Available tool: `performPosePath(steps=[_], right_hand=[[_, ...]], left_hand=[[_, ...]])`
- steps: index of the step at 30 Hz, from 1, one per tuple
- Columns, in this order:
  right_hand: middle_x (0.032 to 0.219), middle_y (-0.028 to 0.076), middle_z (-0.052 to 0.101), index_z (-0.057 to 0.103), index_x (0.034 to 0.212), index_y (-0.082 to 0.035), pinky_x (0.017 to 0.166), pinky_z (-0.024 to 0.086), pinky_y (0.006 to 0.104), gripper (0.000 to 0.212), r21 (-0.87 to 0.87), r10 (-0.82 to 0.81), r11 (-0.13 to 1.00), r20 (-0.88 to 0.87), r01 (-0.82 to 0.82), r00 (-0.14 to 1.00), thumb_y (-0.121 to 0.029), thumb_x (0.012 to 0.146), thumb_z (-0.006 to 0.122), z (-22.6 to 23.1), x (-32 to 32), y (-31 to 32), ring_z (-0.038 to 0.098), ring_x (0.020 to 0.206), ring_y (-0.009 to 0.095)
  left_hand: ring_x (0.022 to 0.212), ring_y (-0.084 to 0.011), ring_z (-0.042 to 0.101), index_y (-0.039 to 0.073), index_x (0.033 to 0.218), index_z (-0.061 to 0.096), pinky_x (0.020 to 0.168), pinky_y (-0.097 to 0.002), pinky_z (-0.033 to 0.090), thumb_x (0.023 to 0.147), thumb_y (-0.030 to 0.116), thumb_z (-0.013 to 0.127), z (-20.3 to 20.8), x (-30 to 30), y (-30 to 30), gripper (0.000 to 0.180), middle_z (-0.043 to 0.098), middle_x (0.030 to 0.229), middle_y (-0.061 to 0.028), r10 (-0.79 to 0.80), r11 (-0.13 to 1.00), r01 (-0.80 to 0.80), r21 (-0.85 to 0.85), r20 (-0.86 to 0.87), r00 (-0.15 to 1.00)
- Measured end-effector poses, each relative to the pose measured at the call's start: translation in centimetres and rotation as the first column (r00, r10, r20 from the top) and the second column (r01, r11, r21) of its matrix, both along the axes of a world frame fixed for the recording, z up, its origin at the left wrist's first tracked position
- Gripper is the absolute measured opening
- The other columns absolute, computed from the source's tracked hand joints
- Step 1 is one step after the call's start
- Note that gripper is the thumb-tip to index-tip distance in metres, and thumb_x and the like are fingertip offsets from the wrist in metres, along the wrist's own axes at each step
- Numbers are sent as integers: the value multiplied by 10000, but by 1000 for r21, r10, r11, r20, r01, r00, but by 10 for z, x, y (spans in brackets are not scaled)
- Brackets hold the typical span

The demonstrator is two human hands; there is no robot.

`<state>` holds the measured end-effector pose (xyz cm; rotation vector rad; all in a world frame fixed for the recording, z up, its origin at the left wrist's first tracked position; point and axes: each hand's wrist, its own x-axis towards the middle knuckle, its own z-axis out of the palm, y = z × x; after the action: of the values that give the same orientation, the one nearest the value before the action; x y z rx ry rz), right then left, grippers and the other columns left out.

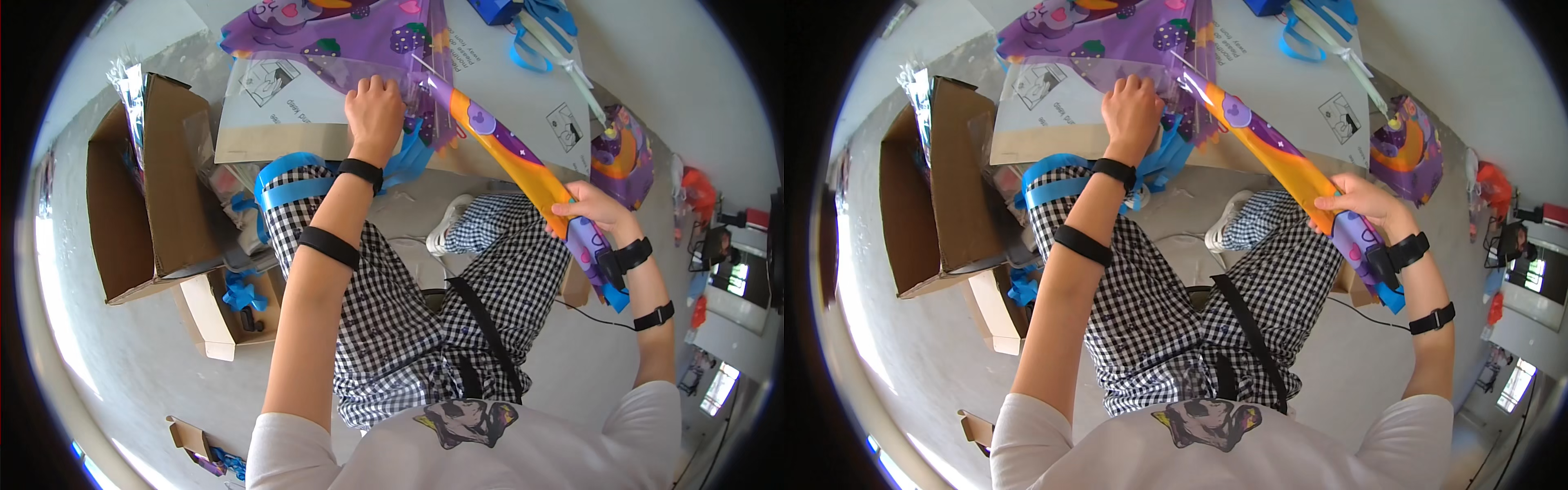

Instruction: The recorder is assembling a colorful kite, attaching various components and using tape to secure parts of the frame and material.

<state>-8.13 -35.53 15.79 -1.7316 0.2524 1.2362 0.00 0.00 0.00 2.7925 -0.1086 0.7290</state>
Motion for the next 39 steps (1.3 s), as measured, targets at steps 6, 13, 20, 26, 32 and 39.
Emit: performPosePath(steps=[6, 13, 20, 26, 32, 39], right_hand=[[928, 189, 717, 582, 1112, 66, 709, 593, 350, 309, -24, 81, 996, -91, -83, 993, -170, 934, 669, 3, -6, -2, 728, 795, 238], [913, 192, 715, 581, 1098, 68, 716, 603, 353, 305, -49, 107, 993, -98, -112, 989, -176, 937, 668, 10, 30, 4, 729, 795, 244], [920, 189, 707, 569, 1126, 78, 715, 606, 347, 333, -48, 172, 983, -90, -177, 981, -186, 943, 660, 12, 48, 20, 727, 804, 236], [963, 157, 687, 572, 1099, 69, 677, 610, 368, 339, 67, 2, 998, -81, 4, 997, -174, 900, 701, 12, 18, 32, 719, 771, 240], [942, 148, 683, 570, 1107, 73, 661, 611, 363, 309, 331, -55, 937, -180, 113, 982, -131, 902, 679, 7, -31, 70, 715, 749, 241], [949, 148, 709, 594, 1116, 50, 737, 591, 334, 295, 436, -6, 900, 0, 5, 1000, -189, 951, 648, 23, -50, 124, 719, 810, 224]], left_hand=[[917, -252, 607, 79, 839, 627, 735, -366, 520, 746, 189, 688, -12, 2, 3, 156, 616, 903, -60, 44, 997, -43, 67, -20, 999], [872, -266, 578, 54, 811, 593, 721, -372, 483, 752, 94, 625, -11, 4, 1, 78, 578, 850, -79, 47, 996, -38, -80, 117, 992], [873, -281, 568, 56, 824, 579, 750, -377, 458, 749, 118, 636, 4, -2, -3, 113, 568, 848, -84, 90, 991, -76, -112, 124, 988], [866, -269, 562, 62, 824, 578, 758, -369, 443, 745, 126, 644, 48, -13, 3, 121, 569, 857, -82, -67, 997, 72, -24, 169, 983], [832, -257, 563, 64, 800, 574, 753, -369, 453, 769, 112, 645, 110, -54, 12, 91, 562, 820, -70, -181, 983, 181, 18, 175, 968], [781, -248, 540, 64, 780, 546, 716, -367, 439, 761, 67, 660, 161, -129, -4, 116, 518, 779, -61, -299, 954, 298, 28, 113, 948]])
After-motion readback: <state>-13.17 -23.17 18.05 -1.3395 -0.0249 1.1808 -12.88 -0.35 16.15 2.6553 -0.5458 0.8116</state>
